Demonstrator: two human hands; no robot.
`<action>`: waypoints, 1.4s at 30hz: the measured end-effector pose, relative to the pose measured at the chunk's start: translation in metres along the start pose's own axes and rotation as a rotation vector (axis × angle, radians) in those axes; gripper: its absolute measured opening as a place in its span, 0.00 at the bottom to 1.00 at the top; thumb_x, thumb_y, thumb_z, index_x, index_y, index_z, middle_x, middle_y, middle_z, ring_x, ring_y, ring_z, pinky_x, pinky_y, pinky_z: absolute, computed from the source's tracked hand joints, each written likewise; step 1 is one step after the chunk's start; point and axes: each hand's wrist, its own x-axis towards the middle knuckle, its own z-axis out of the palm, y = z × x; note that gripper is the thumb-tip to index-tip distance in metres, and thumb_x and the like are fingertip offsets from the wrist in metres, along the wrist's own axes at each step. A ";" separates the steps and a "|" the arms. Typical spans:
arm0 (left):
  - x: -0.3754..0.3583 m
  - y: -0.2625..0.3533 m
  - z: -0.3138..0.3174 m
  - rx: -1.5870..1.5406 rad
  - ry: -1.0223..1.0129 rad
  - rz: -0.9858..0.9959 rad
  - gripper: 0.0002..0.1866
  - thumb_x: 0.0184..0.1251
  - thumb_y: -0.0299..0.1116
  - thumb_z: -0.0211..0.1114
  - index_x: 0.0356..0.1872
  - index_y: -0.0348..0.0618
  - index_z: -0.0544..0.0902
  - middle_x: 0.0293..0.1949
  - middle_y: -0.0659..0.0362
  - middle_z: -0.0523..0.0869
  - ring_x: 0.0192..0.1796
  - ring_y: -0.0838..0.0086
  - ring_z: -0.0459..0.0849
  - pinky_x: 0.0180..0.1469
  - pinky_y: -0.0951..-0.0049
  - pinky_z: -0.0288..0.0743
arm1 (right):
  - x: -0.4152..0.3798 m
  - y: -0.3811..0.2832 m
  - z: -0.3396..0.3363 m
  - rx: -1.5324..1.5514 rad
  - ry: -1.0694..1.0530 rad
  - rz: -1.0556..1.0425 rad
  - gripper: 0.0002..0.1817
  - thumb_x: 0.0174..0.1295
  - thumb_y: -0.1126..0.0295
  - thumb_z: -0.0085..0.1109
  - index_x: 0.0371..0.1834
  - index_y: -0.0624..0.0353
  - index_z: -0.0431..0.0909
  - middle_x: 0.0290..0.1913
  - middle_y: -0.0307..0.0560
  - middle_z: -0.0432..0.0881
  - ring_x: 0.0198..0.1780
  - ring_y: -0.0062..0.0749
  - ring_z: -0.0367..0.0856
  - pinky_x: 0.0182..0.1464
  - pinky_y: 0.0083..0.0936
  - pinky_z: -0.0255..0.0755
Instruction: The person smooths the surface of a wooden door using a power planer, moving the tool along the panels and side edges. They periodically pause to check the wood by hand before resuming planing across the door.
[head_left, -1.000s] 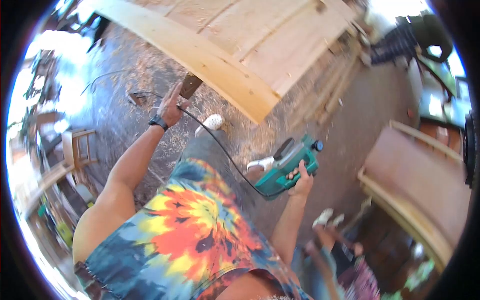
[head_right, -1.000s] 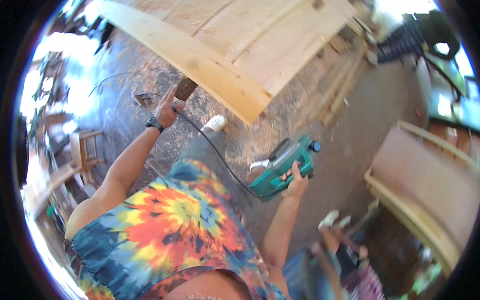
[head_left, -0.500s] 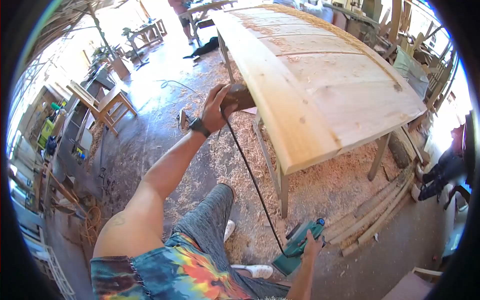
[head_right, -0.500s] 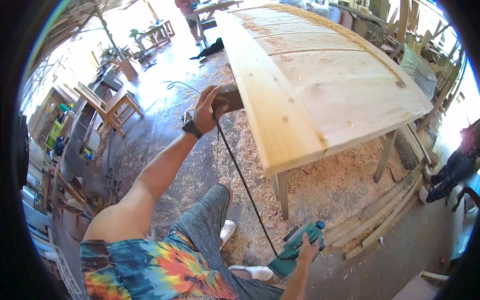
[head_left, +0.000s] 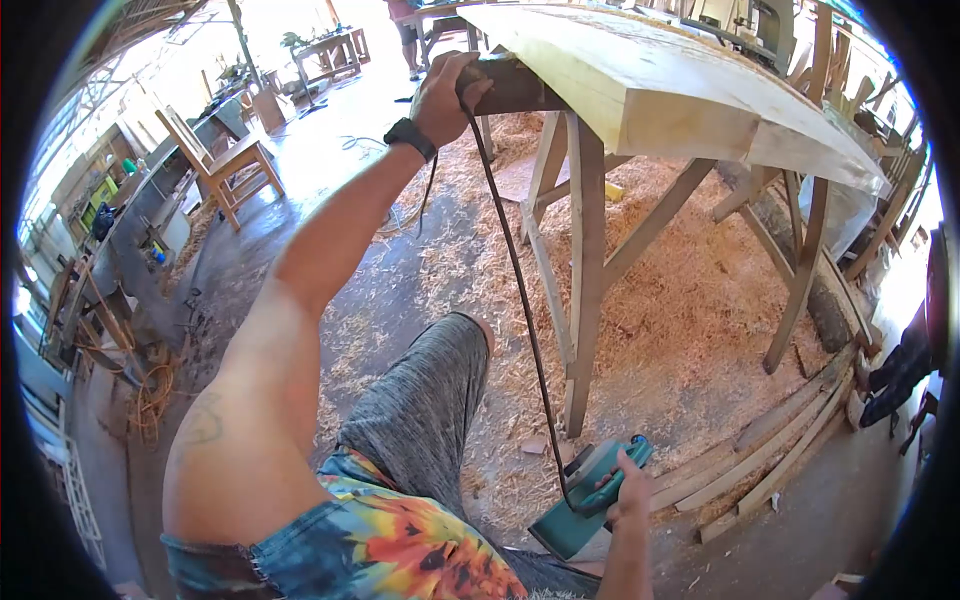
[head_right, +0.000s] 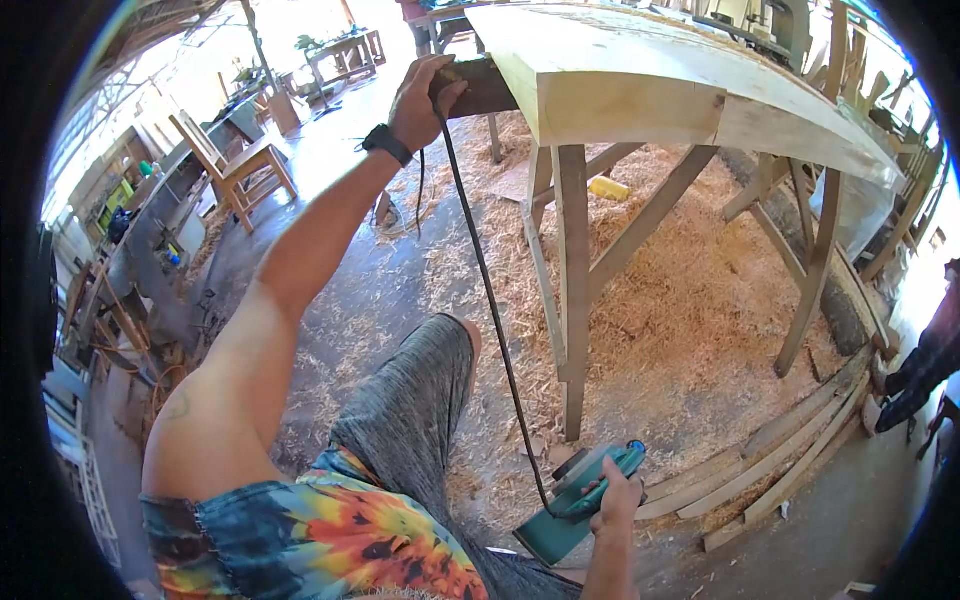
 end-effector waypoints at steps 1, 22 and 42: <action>-0.001 0.000 -0.001 0.004 -0.004 -0.001 0.22 0.70 0.35 0.70 0.62 0.41 0.77 0.56 0.46 0.81 0.55 0.55 0.84 0.58 0.60 0.79 | -0.003 -0.004 0.000 0.008 -0.002 0.021 0.13 0.66 0.67 0.66 0.41 0.55 0.69 0.30 0.43 0.72 0.25 0.32 0.75 0.25 0.34 0.76; -0.002 -0.005 0.001 0.046 -0.009 0.048 0.25 0.71 0.38 0.69 0.65 0.41 0.75 0.60 0.44 0.79 0.61 0.53 0.81 0.64 0.61 0.76 | -0.020 -0.011 -0.003 0.013 -0.022 -0.024 0.15 0.63 0.63 0.69 0.38 0.59 0.73 0.29 0.45 0.75 0.28 0.34 0.78 0.30 0.36 0.78; 0.004 -0.006 -0.004 0.053 -0.001 0.081 0.24 0.69 0.36 0.72 0.62 0.41 0.77 0.58 0.45 0.80 0.58 0.54 0.84 0.60 0.61 0.79 | 0.060 0.008 -0.019 0.135 -0.038 0.211 0.11 0.70 0.63 0.59 0.38 0.59 0.75 0.25 0.46 0.76 0.25 0.37 0.77 0.30 0.38 0.78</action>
